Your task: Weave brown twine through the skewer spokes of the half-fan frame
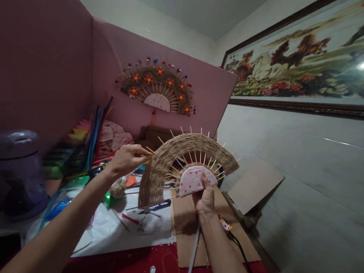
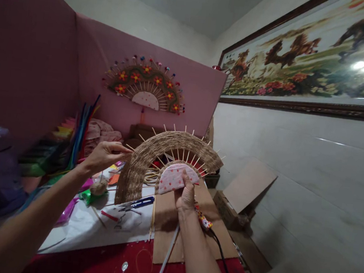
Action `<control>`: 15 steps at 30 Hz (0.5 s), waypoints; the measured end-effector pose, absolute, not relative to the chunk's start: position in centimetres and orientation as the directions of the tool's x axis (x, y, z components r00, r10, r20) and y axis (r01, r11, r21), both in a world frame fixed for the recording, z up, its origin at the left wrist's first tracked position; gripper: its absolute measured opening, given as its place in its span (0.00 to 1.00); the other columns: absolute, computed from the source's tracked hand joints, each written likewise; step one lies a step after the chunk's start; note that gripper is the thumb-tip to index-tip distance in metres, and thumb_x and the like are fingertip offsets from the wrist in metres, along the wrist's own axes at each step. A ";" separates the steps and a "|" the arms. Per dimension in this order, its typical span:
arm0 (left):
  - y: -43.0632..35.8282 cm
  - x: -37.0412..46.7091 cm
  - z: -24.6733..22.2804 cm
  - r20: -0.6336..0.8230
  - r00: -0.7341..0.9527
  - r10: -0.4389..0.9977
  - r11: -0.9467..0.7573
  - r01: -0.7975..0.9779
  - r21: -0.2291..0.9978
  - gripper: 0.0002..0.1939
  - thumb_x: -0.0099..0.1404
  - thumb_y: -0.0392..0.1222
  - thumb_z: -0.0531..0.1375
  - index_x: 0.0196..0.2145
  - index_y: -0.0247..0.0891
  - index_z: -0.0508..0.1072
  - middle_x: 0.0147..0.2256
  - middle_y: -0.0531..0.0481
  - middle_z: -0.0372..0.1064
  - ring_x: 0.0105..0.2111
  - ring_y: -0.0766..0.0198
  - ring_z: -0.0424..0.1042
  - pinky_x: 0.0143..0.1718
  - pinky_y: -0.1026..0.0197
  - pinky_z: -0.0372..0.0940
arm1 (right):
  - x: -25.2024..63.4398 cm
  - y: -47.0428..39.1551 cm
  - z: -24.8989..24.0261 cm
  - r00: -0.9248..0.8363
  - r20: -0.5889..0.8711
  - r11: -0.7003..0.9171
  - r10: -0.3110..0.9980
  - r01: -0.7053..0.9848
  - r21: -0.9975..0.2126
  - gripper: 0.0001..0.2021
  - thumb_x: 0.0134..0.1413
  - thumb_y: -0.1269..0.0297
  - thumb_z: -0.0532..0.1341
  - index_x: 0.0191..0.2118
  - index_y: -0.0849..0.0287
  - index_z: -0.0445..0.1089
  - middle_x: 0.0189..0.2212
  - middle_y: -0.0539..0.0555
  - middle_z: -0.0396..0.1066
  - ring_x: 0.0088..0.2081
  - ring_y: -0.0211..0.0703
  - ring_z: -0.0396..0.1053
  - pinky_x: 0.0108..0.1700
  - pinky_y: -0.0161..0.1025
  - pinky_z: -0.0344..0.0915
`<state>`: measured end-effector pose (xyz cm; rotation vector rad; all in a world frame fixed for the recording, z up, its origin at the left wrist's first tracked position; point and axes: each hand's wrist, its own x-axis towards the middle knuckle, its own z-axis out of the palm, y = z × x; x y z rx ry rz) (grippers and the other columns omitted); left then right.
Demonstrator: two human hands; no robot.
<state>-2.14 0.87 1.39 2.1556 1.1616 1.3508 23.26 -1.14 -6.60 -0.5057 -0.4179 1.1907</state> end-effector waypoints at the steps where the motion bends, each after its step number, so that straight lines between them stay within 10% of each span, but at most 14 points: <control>1: 0.7 -2.1 1.5 0.613 0.206 0.763 -0.606 0.557 0.567 0.12 0.53 0.46 0.61 0.33 0.40 0.80 0.27 0.49 0.72 0.27 0.63 0.68 0.28 0.64 0.57 | 23.2 -1.2 -6.5 0.320 0.048 0.289 0.946 -0.767 -0.573 0.16 0.32 0.65 0.69 0.33 0.59 0.69 0.27 0.46 0.75 0.28 0.37 0.72 0.35 0.36 0.70; 6: -0.2 -1.8 2.0 0.687 0.215 0.694 -0.523 0.807 0.276 0.10 0.56 0.46 0.59 0.31 0.46 0.80 0.26 0.50 0.68 0.25 0.65 0.63 0.23 0.64 0.49 | 23.1 -1.3 -6.5 0.345 0.075 0.317 0.935 -0.726 -0.610 0.16 0.33 0.61 0.69 0.31 0.60 0.69 0.24 0.47 0.74 0.26 0.38 0.71 0.30 0.36 0.69; 15: -0.1 -1.5 1.8 0.710 0.232 0.665 -0.539 0.807 0.241 0.09 0.58 0.45 0.58 0.30 0.45 0.79 0.28 0.51 0.71 0.26 0.65 0.66 0.24 0.64 0.49 | 22.9 -1.5 -6.0 0.407 0.070 0.375 0.911 -0.745 -0.552 0.17 0.30 0.68 0.70 0.32 0.59 0.67 0.24 0.43 0.73 0.23 0.33 0.69 0.29 0.33 0.70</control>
